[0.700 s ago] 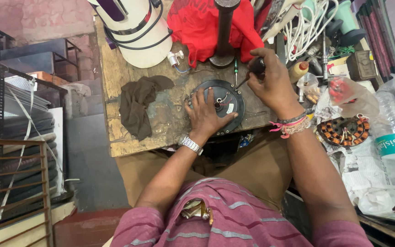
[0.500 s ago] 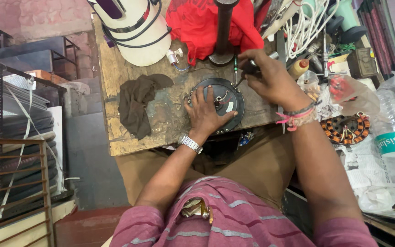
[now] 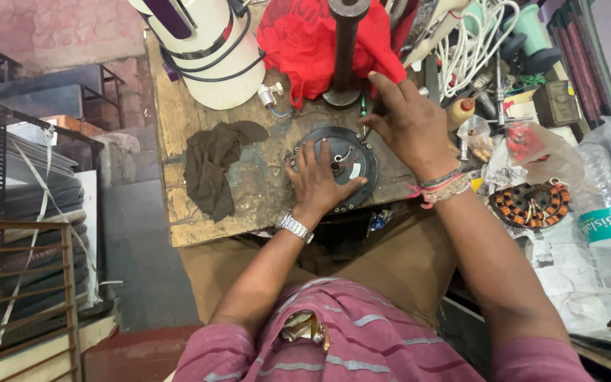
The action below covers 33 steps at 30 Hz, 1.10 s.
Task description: The person is repairing a circular electronic device, likely a fan motor, on a cluttered workbench. They use a screwdriver to tighten screws on the device's casing and manipulate internal wires and components.
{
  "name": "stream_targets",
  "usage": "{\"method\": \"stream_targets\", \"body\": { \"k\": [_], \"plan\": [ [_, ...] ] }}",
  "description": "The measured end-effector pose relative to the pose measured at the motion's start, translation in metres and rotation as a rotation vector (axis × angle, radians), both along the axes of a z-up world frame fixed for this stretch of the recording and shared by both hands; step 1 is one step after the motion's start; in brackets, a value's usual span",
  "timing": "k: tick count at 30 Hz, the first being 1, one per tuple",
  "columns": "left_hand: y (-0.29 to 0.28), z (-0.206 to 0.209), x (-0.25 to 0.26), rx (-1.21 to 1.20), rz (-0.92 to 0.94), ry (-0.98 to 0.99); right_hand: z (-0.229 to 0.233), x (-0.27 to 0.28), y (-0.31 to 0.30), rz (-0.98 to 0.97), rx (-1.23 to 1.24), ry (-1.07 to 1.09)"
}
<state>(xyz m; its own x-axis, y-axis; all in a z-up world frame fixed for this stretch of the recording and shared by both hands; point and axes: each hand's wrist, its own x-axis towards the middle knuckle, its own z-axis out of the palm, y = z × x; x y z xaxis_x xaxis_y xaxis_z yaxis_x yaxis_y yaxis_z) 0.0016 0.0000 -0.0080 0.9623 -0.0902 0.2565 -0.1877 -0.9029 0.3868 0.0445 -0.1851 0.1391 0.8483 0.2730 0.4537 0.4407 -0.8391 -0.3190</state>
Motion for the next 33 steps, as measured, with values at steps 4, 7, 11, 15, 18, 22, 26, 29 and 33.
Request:
{"method": "stream_targets", "body": {
  "k": [4,7,11,15,18,22,26,29,33],
  "plan": [
    [0.000,0.000,-0.002,-0.005,0.008,0.002,-0.004,0.003,-0.003,0.155,0.102,-0.131],
    [0.000,0.001,-0.001,-0.018,0.002,-0.006,-0.008,0.012,-0.010,0.251,0.228,0.013],
    [0.000,0.006,-0.002,-0.029,-0.003,0.027,-0.011,0.007,-0.007,-0.002,-0.052,-0.081],
    [0.000,0.003,-0.001,-0.031,0.000,0.017,-0.007,0.009,-0.013,0.312,0.357,0.053],
    [0.000,0.004,-0.001,-0.035,0.004,0.008,-0.007,0.013,-0.010,0.299,0.389,0.031],
    [0.000,0.006,-0.003,-0.047,-0.003,0.026,-0.008,0.003,0.002,0.005,0.060,-0.055],
    [0.000,0.005,-0.001,-0.009,0.014,0.020,-0.005,0.010,-0.002,0.294,0.223,-0.071],
    [0.000,0.008,-0.001,-0.016,0.011,0.025,-0.008,0.011,-0.005,0.290,0.295,0.037],
    [0.001,0.011,-0.002,-0.040,-0.001,0.012,-0.008,0.004,0.003,-0.018,0.092,0.112]
  ]
}}
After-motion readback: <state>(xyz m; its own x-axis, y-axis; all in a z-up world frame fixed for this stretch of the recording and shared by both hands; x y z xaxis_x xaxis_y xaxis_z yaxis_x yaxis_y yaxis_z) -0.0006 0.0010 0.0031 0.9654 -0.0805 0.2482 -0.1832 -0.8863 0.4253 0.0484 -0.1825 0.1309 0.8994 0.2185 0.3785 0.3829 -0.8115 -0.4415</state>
